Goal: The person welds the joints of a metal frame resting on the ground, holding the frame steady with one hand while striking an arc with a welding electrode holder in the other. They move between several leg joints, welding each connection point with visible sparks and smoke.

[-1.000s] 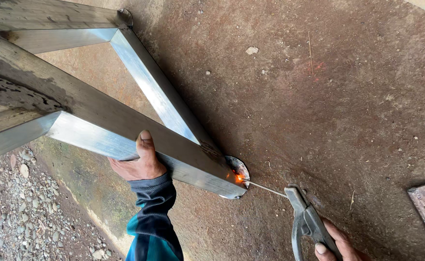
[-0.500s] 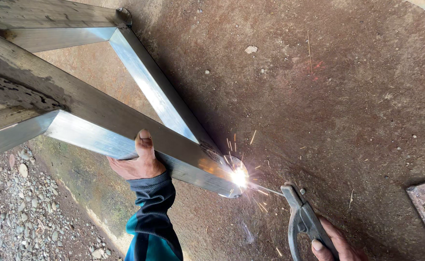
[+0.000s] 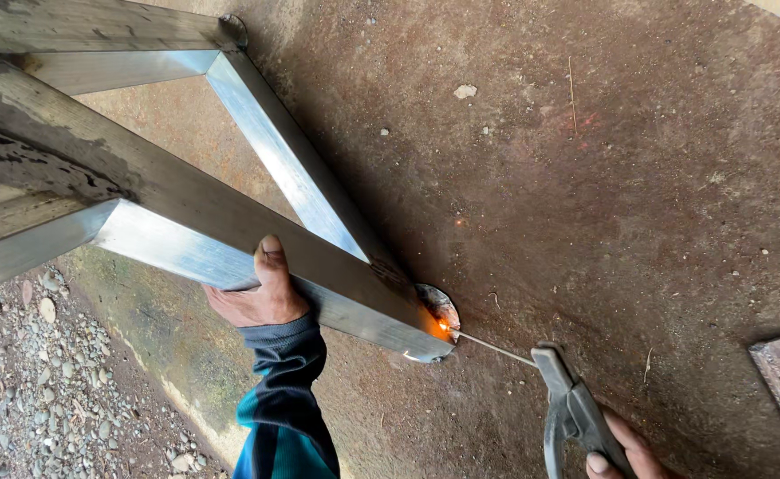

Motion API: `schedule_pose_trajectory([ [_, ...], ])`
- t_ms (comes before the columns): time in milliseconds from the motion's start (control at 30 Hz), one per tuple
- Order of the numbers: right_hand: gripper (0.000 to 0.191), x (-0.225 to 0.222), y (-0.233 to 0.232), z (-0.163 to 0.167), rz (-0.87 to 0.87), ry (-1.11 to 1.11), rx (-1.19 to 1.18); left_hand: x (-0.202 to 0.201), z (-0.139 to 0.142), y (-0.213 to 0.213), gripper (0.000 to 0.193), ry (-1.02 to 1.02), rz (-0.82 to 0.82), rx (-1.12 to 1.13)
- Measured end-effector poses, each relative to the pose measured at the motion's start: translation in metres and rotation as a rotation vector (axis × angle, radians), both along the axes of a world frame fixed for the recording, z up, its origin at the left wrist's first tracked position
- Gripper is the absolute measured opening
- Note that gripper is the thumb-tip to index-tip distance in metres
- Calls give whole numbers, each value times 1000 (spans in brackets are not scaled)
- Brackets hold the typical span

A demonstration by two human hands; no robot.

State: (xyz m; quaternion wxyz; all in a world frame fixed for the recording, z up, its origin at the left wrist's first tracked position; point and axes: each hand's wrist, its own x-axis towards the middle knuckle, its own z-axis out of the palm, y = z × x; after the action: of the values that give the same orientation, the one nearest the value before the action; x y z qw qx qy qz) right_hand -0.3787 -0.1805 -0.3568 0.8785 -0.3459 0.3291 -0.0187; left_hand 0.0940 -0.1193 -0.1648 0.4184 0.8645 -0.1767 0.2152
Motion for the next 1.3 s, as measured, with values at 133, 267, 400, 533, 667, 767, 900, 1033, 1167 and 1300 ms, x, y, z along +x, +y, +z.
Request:
schedule_pose_trajectory([
  [133,64,-1,0,4,65,174,-220,1,-1,-4,46,14,55,2],
  [267,66,5,-2,12,68,182,-267,1,-6,1,50,-83,26,45],
  [400,64,13,-9,20,174,245,-240,6,-12,4,49,-41,73,51],
  [533,54,8,-2,20,-22,-24,-1110,10,-18,6,49,-65,91,74],
  [667,65,-1,10,2,39,206,-652,11,-21,10,49,-22,94,53],
  [767,69,-5,14,-6,98,334,-396,13,-23,13,52,-62,60,41],
  [900,59,-2,18,-4,-50,177,-667,17,-25,14,56,-132,113,122],
  [1033,62,-1,10,-1,-52,169,-506,20,-26,14,53,-36,130,69],
  [1167,69,-13,-7,-12,11,52,100,19,-28,15,56,-358,113,247],
  [1300,65,-20,5,-12,28,140,-251,16,-28,17,52,-67,92,83],
])
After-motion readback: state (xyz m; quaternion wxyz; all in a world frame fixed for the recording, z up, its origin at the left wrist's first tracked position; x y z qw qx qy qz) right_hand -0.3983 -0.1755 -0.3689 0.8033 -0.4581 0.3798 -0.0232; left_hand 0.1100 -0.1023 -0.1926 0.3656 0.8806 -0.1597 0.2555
